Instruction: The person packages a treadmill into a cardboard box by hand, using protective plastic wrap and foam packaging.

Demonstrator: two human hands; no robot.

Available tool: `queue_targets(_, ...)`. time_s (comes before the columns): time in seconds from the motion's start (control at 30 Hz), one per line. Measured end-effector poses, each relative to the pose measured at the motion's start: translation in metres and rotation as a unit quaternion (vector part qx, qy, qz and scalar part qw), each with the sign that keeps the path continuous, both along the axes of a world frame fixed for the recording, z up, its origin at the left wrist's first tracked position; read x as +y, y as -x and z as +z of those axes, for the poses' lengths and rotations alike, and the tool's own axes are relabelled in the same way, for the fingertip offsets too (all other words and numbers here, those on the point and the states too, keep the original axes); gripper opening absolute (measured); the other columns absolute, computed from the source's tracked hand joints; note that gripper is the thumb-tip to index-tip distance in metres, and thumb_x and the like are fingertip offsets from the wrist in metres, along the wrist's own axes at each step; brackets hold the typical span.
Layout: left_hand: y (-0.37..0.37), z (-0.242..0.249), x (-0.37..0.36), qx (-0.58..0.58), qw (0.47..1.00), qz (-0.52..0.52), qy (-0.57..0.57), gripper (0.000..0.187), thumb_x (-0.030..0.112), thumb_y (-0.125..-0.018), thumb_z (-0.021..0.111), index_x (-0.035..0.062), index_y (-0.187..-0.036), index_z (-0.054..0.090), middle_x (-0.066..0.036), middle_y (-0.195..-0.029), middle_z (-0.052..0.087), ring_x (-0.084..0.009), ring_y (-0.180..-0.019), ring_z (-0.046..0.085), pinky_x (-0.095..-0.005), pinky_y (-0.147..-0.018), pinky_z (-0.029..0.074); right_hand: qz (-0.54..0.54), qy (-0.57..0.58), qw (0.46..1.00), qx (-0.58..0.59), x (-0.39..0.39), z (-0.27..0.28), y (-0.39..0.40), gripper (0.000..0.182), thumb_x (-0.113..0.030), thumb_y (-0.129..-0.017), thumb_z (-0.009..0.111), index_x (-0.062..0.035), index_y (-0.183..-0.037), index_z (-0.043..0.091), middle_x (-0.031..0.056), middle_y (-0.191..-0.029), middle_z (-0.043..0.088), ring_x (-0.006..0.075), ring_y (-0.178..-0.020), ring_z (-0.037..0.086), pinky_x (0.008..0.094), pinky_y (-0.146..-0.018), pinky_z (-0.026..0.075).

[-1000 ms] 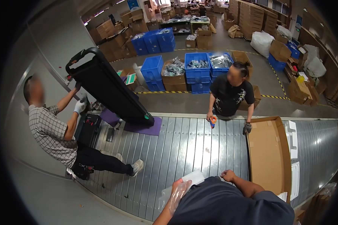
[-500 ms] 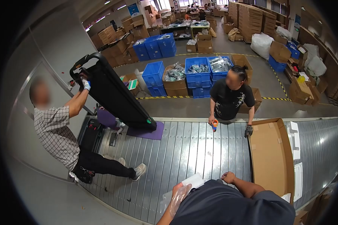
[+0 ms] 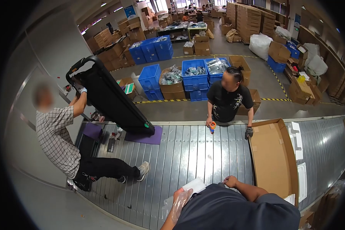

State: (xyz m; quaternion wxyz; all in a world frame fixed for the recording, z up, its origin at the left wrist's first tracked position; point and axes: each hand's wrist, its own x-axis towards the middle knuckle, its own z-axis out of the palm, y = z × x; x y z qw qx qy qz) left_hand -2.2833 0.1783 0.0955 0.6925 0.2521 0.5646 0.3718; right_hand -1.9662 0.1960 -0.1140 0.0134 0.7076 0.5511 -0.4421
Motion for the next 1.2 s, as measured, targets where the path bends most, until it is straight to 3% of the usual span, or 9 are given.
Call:
queue_targets(0.23, 0.003, 0.001, 0.000, 0.008, 1.000, -0.003, -0.017, 0.030, 0.014, -0.082, 0.067, -0.0043, -0.105, 0.061, -0.006, -0.091, 0.065, -0.0105, -0.079, 0.060, -0.0234, -0.070, 0.048, 0.000, 0.000, 1.000, -0.005, 0.000, 0.005, -0.002, 0.031, -0.036, -0.072, 0.068, -0.0080, -0.086, 0.069, 0.0130, -0.086, 0.067, 0.0250, -0.084, 0.064, 0.0331, -0.078, 0.049)
queue_targets(0.43, 0.004, -0.010, 0.002, 0.100, 0.994, -0.022, -0.040, 0.029, 0.016, -0.082, 0.067, -0.0041, -0.103, 0.062, -0.005, -0.090, 0.065, -0.0096, -0.079, 0.060, -0.0229, -0.070, 0.047, -0.008, 0.004, 1.000, 0.011, 0.002, 0.010, 0.000, 0.032, -0.036, -0.072, 0.068, -0.0071, -0.086, 0.069, 0.0130, -0.084, 0.067, 0.0245, -0.081, 0.064, 0.0333, -0.076, 0.049)
queue_targets(0.73, 0.008, -0.006, 0.003, 0.087, 0.995, -0.005, -0.046, 0.027, 0.014, -0.082, 0.067, -0.0047, -0.102, 0.063, -0.004, -0.090, 0.066, -0.0089, -0.078, 0.059, -0.0225, -0.069, 0.047, 0.002, 0.011, 1.000, -0.016, 0.005, 0.014, 0.006, 0.033, -0.036, -0.071, 0.068, -0.0078, -0.088, 0.069, 0.0122, -0.085, 0.068, 0.0251, -0.083, 0.064, 0.0330, -0.078, 0.049)
queue_targets(0.83, 0.016, -0.032, -0.001, 0.068, 0.997, -0.008, -0.046, 0.026, 0.013, -0.082, 0.067, -0.0045, -0.101, 0.063, -0.004, -0.089, 0.066, -0.0086, -0.077, 0.059, -0.0230, -0.068, 0.047, 0.004, 0.022, 1.000, -0.010, 0.006, 0.007, 0.006, 0.033, -0.036, -0.071, 0.068, -0.0079, -0.088, 0.068, 0.0123, -0.086, 0.068, 0.0258, -0.084, 0.064, 0.0332, -0.078, 0.049)
queue_targets(0.93, 0.028, -0.050, -0.006, 0.122, 0.988, -0.026, -0.089, 0.026, 0.014, -0.081, 0.068, -0.0041, -0.099, 0.063, -0.005, -0.087, 0.066, -0.0086, -0.076, 0.059, -0.0236, -0.067, 0.047, 0.012, 0.038, 0.999, -0.011, 0.008, 0.006, 0.011, 0.031, -0.035, -0.072, 0.067, -0.0076, -0.087, 0.068, 0.0120, -0.086, 0.068, 0.0257, -0.084, 0.064, 0.0331, -0.078, 0.049)
queue_targets(1.1, 0.053, -0.050, -0.018, 0.136, 0.985, 0.006, -0.110, 0.026, 0.010, -0.079, 0.069, -0.0033, -0.100, 0.063, -0.004, -0.084, 0.066, -0.0093, -0.074, 0.060, -0.0237, -0.064, 0.048, 0.017, 0.021, 1.000, -0.005, 0.011, -0.008, 0.026, 0.033, -0.035, -0.072, 0.064, -0.0052, -0.087, 0.067, 0.0158, -0.086, 0.066, 0.0282, -0.085, 0.063, 0.0338, -0.077, 0.049)
queue_targets(1.2, 0.081, -0.037, -0.022, -0.023, 0.993, 0.094, -0.072, 0.025, 0.009, -0.079, 0.069, -0.0025, -0.100, 0.062, -0.004, -0.085, 0.065, -0.0089, -0.073, 0.059, -0.0231, -0.062, 0.048, 0.010, 0.035, 0.999, -0.016, 0.026, 0.018, 0.061, 0.033, -0.034, -0.072, 0.065, -0.0051, -0.088, 0.067, 0.0159, -0.087, 0.066, 0.0283, -0.086, 0.063, 0.0339, -0.078, 0.049)
